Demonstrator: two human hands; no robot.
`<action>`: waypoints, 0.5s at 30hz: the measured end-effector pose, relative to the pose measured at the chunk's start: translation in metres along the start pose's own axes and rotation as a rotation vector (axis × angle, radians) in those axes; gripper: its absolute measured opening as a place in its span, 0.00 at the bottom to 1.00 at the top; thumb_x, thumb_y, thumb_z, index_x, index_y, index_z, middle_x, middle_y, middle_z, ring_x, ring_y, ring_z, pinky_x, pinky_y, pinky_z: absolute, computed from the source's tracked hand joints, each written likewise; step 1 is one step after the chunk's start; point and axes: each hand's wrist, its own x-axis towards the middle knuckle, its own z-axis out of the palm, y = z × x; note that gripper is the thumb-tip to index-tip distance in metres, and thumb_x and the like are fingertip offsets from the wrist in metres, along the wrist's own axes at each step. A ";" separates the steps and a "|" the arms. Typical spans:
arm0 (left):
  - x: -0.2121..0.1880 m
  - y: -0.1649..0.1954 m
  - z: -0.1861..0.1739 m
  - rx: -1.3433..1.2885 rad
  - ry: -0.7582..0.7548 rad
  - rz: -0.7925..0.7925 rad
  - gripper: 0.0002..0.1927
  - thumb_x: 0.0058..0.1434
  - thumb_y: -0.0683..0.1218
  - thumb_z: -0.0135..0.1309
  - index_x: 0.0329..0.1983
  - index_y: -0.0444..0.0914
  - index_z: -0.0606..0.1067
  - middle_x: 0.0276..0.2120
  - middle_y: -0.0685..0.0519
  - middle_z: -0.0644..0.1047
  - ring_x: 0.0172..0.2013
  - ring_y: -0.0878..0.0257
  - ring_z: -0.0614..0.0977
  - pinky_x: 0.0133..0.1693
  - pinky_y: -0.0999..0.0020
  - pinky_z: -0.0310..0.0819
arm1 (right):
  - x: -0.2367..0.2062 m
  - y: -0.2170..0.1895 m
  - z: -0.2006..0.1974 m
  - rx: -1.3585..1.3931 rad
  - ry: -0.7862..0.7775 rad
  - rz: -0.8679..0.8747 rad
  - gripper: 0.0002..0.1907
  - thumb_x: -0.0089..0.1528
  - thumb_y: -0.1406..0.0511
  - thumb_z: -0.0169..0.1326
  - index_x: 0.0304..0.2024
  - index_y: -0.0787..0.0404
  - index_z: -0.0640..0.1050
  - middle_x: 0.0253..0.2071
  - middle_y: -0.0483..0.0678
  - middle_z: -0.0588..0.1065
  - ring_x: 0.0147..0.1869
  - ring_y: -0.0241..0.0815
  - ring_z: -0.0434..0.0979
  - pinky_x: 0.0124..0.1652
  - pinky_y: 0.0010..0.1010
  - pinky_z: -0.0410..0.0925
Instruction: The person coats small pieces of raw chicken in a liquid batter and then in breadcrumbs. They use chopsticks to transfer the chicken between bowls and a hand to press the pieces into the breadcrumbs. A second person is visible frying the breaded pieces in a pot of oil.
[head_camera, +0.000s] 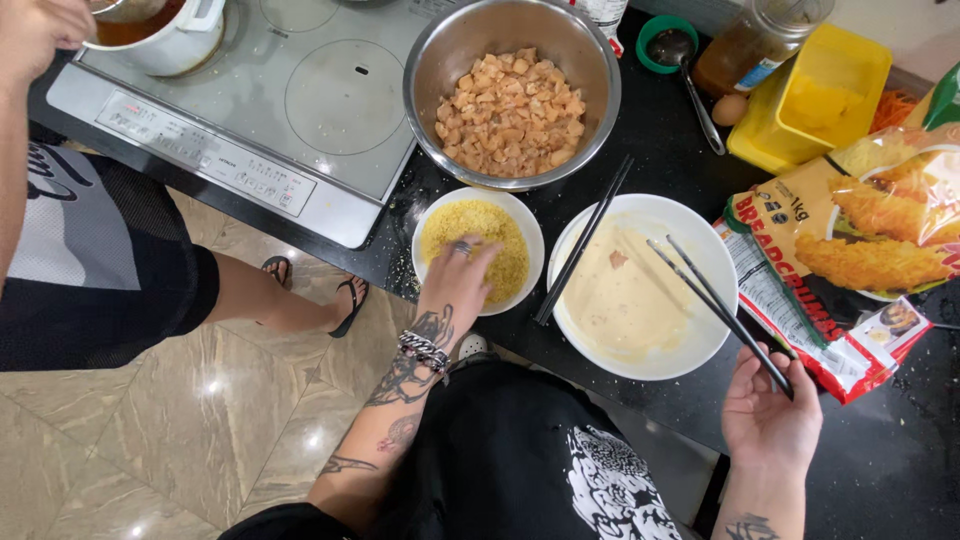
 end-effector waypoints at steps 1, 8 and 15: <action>0.002 0.000 0.004 0.022 0.000 0.048 0.31 0.53 0.39 0.58 0.62 0.48 0.73 0.64 0.46 0.69 0.61 0.48 0.70 0.57 0.53 0.65 | 0.001 0.002 -0.001 -0.023 0.020 -0.006 0.15 0.76 0.63 0.47 0.40 0.67 0.76 0.45 0.58 0.80 0.54 0.52 0.82 0.50 0.27 0.81; 0.019 -0.005 0.018 0.183 -0.073 0.195 0.23 0.59 0.39 0.48 0.59 0.45 0.74 0.63 0.45 0.68 0.64 0.46 0.68 0.61 0.51 0.65 | 0.011 0.003 0.000 0.029 -0.014 0.060 0.15 0.76 0.63 0.47 0.41 0.67 0.75 0.48 0.58 0.79 0.56 0.53 0.80 0.52 0.28 0.80; 0.018 -0.014 0.006 -0.112 -0.163 0.121 0.17 0.64 0.39 0.49 0.55 0.40 0.76 0.49 0.45 0.74 0.50 0.49 0.76 0.51 0.57 0.74 | 0.010 0.010 -0.006 0.001 0.028 0.058 0.15 0.76 0.63 0.47 0.41 0.68 0.75 0.48 0.59 0.79 0.56 0.53 0.81 0.52 0.28 0.80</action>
